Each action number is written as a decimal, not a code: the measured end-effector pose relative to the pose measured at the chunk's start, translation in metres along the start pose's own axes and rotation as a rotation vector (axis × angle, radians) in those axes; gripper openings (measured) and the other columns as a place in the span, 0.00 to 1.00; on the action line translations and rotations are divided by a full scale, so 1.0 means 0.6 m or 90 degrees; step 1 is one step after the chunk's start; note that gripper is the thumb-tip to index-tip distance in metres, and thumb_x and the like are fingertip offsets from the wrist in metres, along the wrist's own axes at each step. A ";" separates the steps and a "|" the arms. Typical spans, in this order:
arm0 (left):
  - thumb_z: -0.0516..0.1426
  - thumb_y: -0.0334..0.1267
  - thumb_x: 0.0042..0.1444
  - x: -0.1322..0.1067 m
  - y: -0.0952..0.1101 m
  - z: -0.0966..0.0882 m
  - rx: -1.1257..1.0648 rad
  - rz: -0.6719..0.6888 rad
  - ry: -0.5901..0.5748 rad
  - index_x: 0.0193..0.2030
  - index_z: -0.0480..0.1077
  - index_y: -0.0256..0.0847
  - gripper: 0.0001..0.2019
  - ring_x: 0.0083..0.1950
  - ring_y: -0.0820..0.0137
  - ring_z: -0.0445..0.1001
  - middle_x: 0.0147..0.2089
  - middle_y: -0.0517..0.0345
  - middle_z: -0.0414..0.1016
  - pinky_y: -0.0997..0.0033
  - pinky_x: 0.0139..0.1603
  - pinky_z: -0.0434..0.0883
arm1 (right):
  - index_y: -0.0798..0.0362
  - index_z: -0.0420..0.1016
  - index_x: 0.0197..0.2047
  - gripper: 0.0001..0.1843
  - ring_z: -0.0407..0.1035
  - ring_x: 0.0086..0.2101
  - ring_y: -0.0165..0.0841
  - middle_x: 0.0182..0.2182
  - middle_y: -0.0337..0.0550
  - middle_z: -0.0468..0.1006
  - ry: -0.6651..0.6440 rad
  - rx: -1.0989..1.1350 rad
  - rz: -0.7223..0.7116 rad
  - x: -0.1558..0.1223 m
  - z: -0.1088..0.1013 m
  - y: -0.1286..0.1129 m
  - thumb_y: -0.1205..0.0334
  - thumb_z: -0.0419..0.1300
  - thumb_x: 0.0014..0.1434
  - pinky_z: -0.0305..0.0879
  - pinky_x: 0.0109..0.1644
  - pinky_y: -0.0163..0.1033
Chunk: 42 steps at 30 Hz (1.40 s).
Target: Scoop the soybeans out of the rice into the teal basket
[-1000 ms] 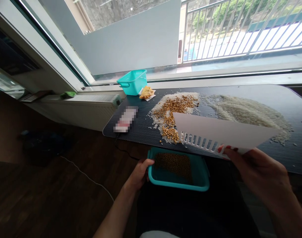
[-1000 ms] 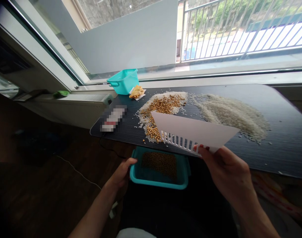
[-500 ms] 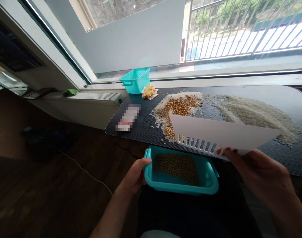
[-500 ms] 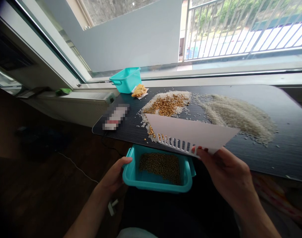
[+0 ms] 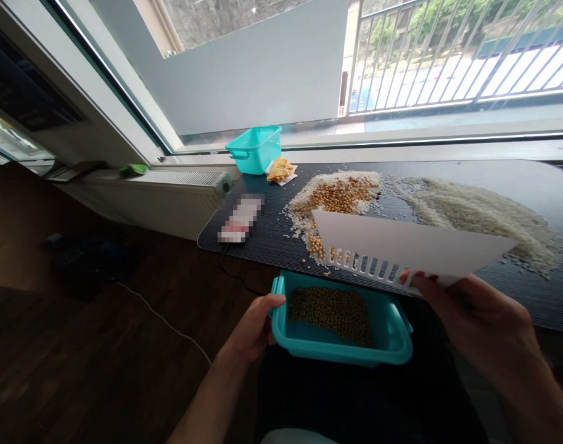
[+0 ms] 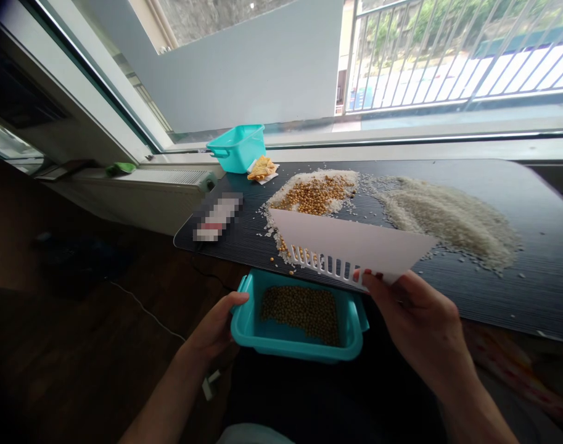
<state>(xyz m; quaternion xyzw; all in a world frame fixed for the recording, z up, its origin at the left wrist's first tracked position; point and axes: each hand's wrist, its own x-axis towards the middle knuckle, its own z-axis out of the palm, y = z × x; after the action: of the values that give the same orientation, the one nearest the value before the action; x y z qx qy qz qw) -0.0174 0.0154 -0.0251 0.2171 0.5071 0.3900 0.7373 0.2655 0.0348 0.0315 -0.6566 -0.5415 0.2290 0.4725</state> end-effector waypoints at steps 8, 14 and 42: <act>0.60 0.47 0.43 -0.003 0.005 0.004 0.021 0.033 0.011 0.16 0.61 0.39 0.17 0.11 0.80 0.52 0.11 0.67 0.56 0.78 0.12 0.47 | 0.47 0.78 0.34 0.13 0.74 0.28 0.35 0.28 0.39 0.81 -0.087 0.037 -0.085 0.025 0.054 -0.011 0.49 0.59 0.50 0.71 0.34 0.41; 0.58 0.47 0.45 -0.007 0.008 -0.006 0.037 0.051 0.022 0.15 0.61 0.39 0.17 0.11 0.80 0.52 0.11 0.67 0.56 0.77 0.11 0.47 | 0.46 0.78 0.37 0.13 0.74 0.29 0.33 0.29 0.35 0.81 -0.136 0.026 -0.107 0.024 0.067 -0.012 0.50 0.60 0.50 0.71 0.35 0.38; 0.60 0.46 0.47 -0.011 -0.005 0.005 -0.014 -0.013 0.037 0.22 0.66 0.37 0.14 0.13 0.79 0.54 0.12 0.67 0.58 0.76 0.16 0.53 | 0.50 0.80 0.34 0.17 0.75 0.30 0.39 0.29 0.39 0.82 0.022 -0.023 0.054 -0.009 -0.005 0.032 0.48 0.63 0.44 0.72 0.32 0.39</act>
<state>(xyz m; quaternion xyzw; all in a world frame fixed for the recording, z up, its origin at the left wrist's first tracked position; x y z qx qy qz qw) -0.0149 0.0086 -0.0225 0.1924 0.5265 0.3943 0.7283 0.2759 0.0295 0.0151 -0.6911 -0.5089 0.2274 0.4600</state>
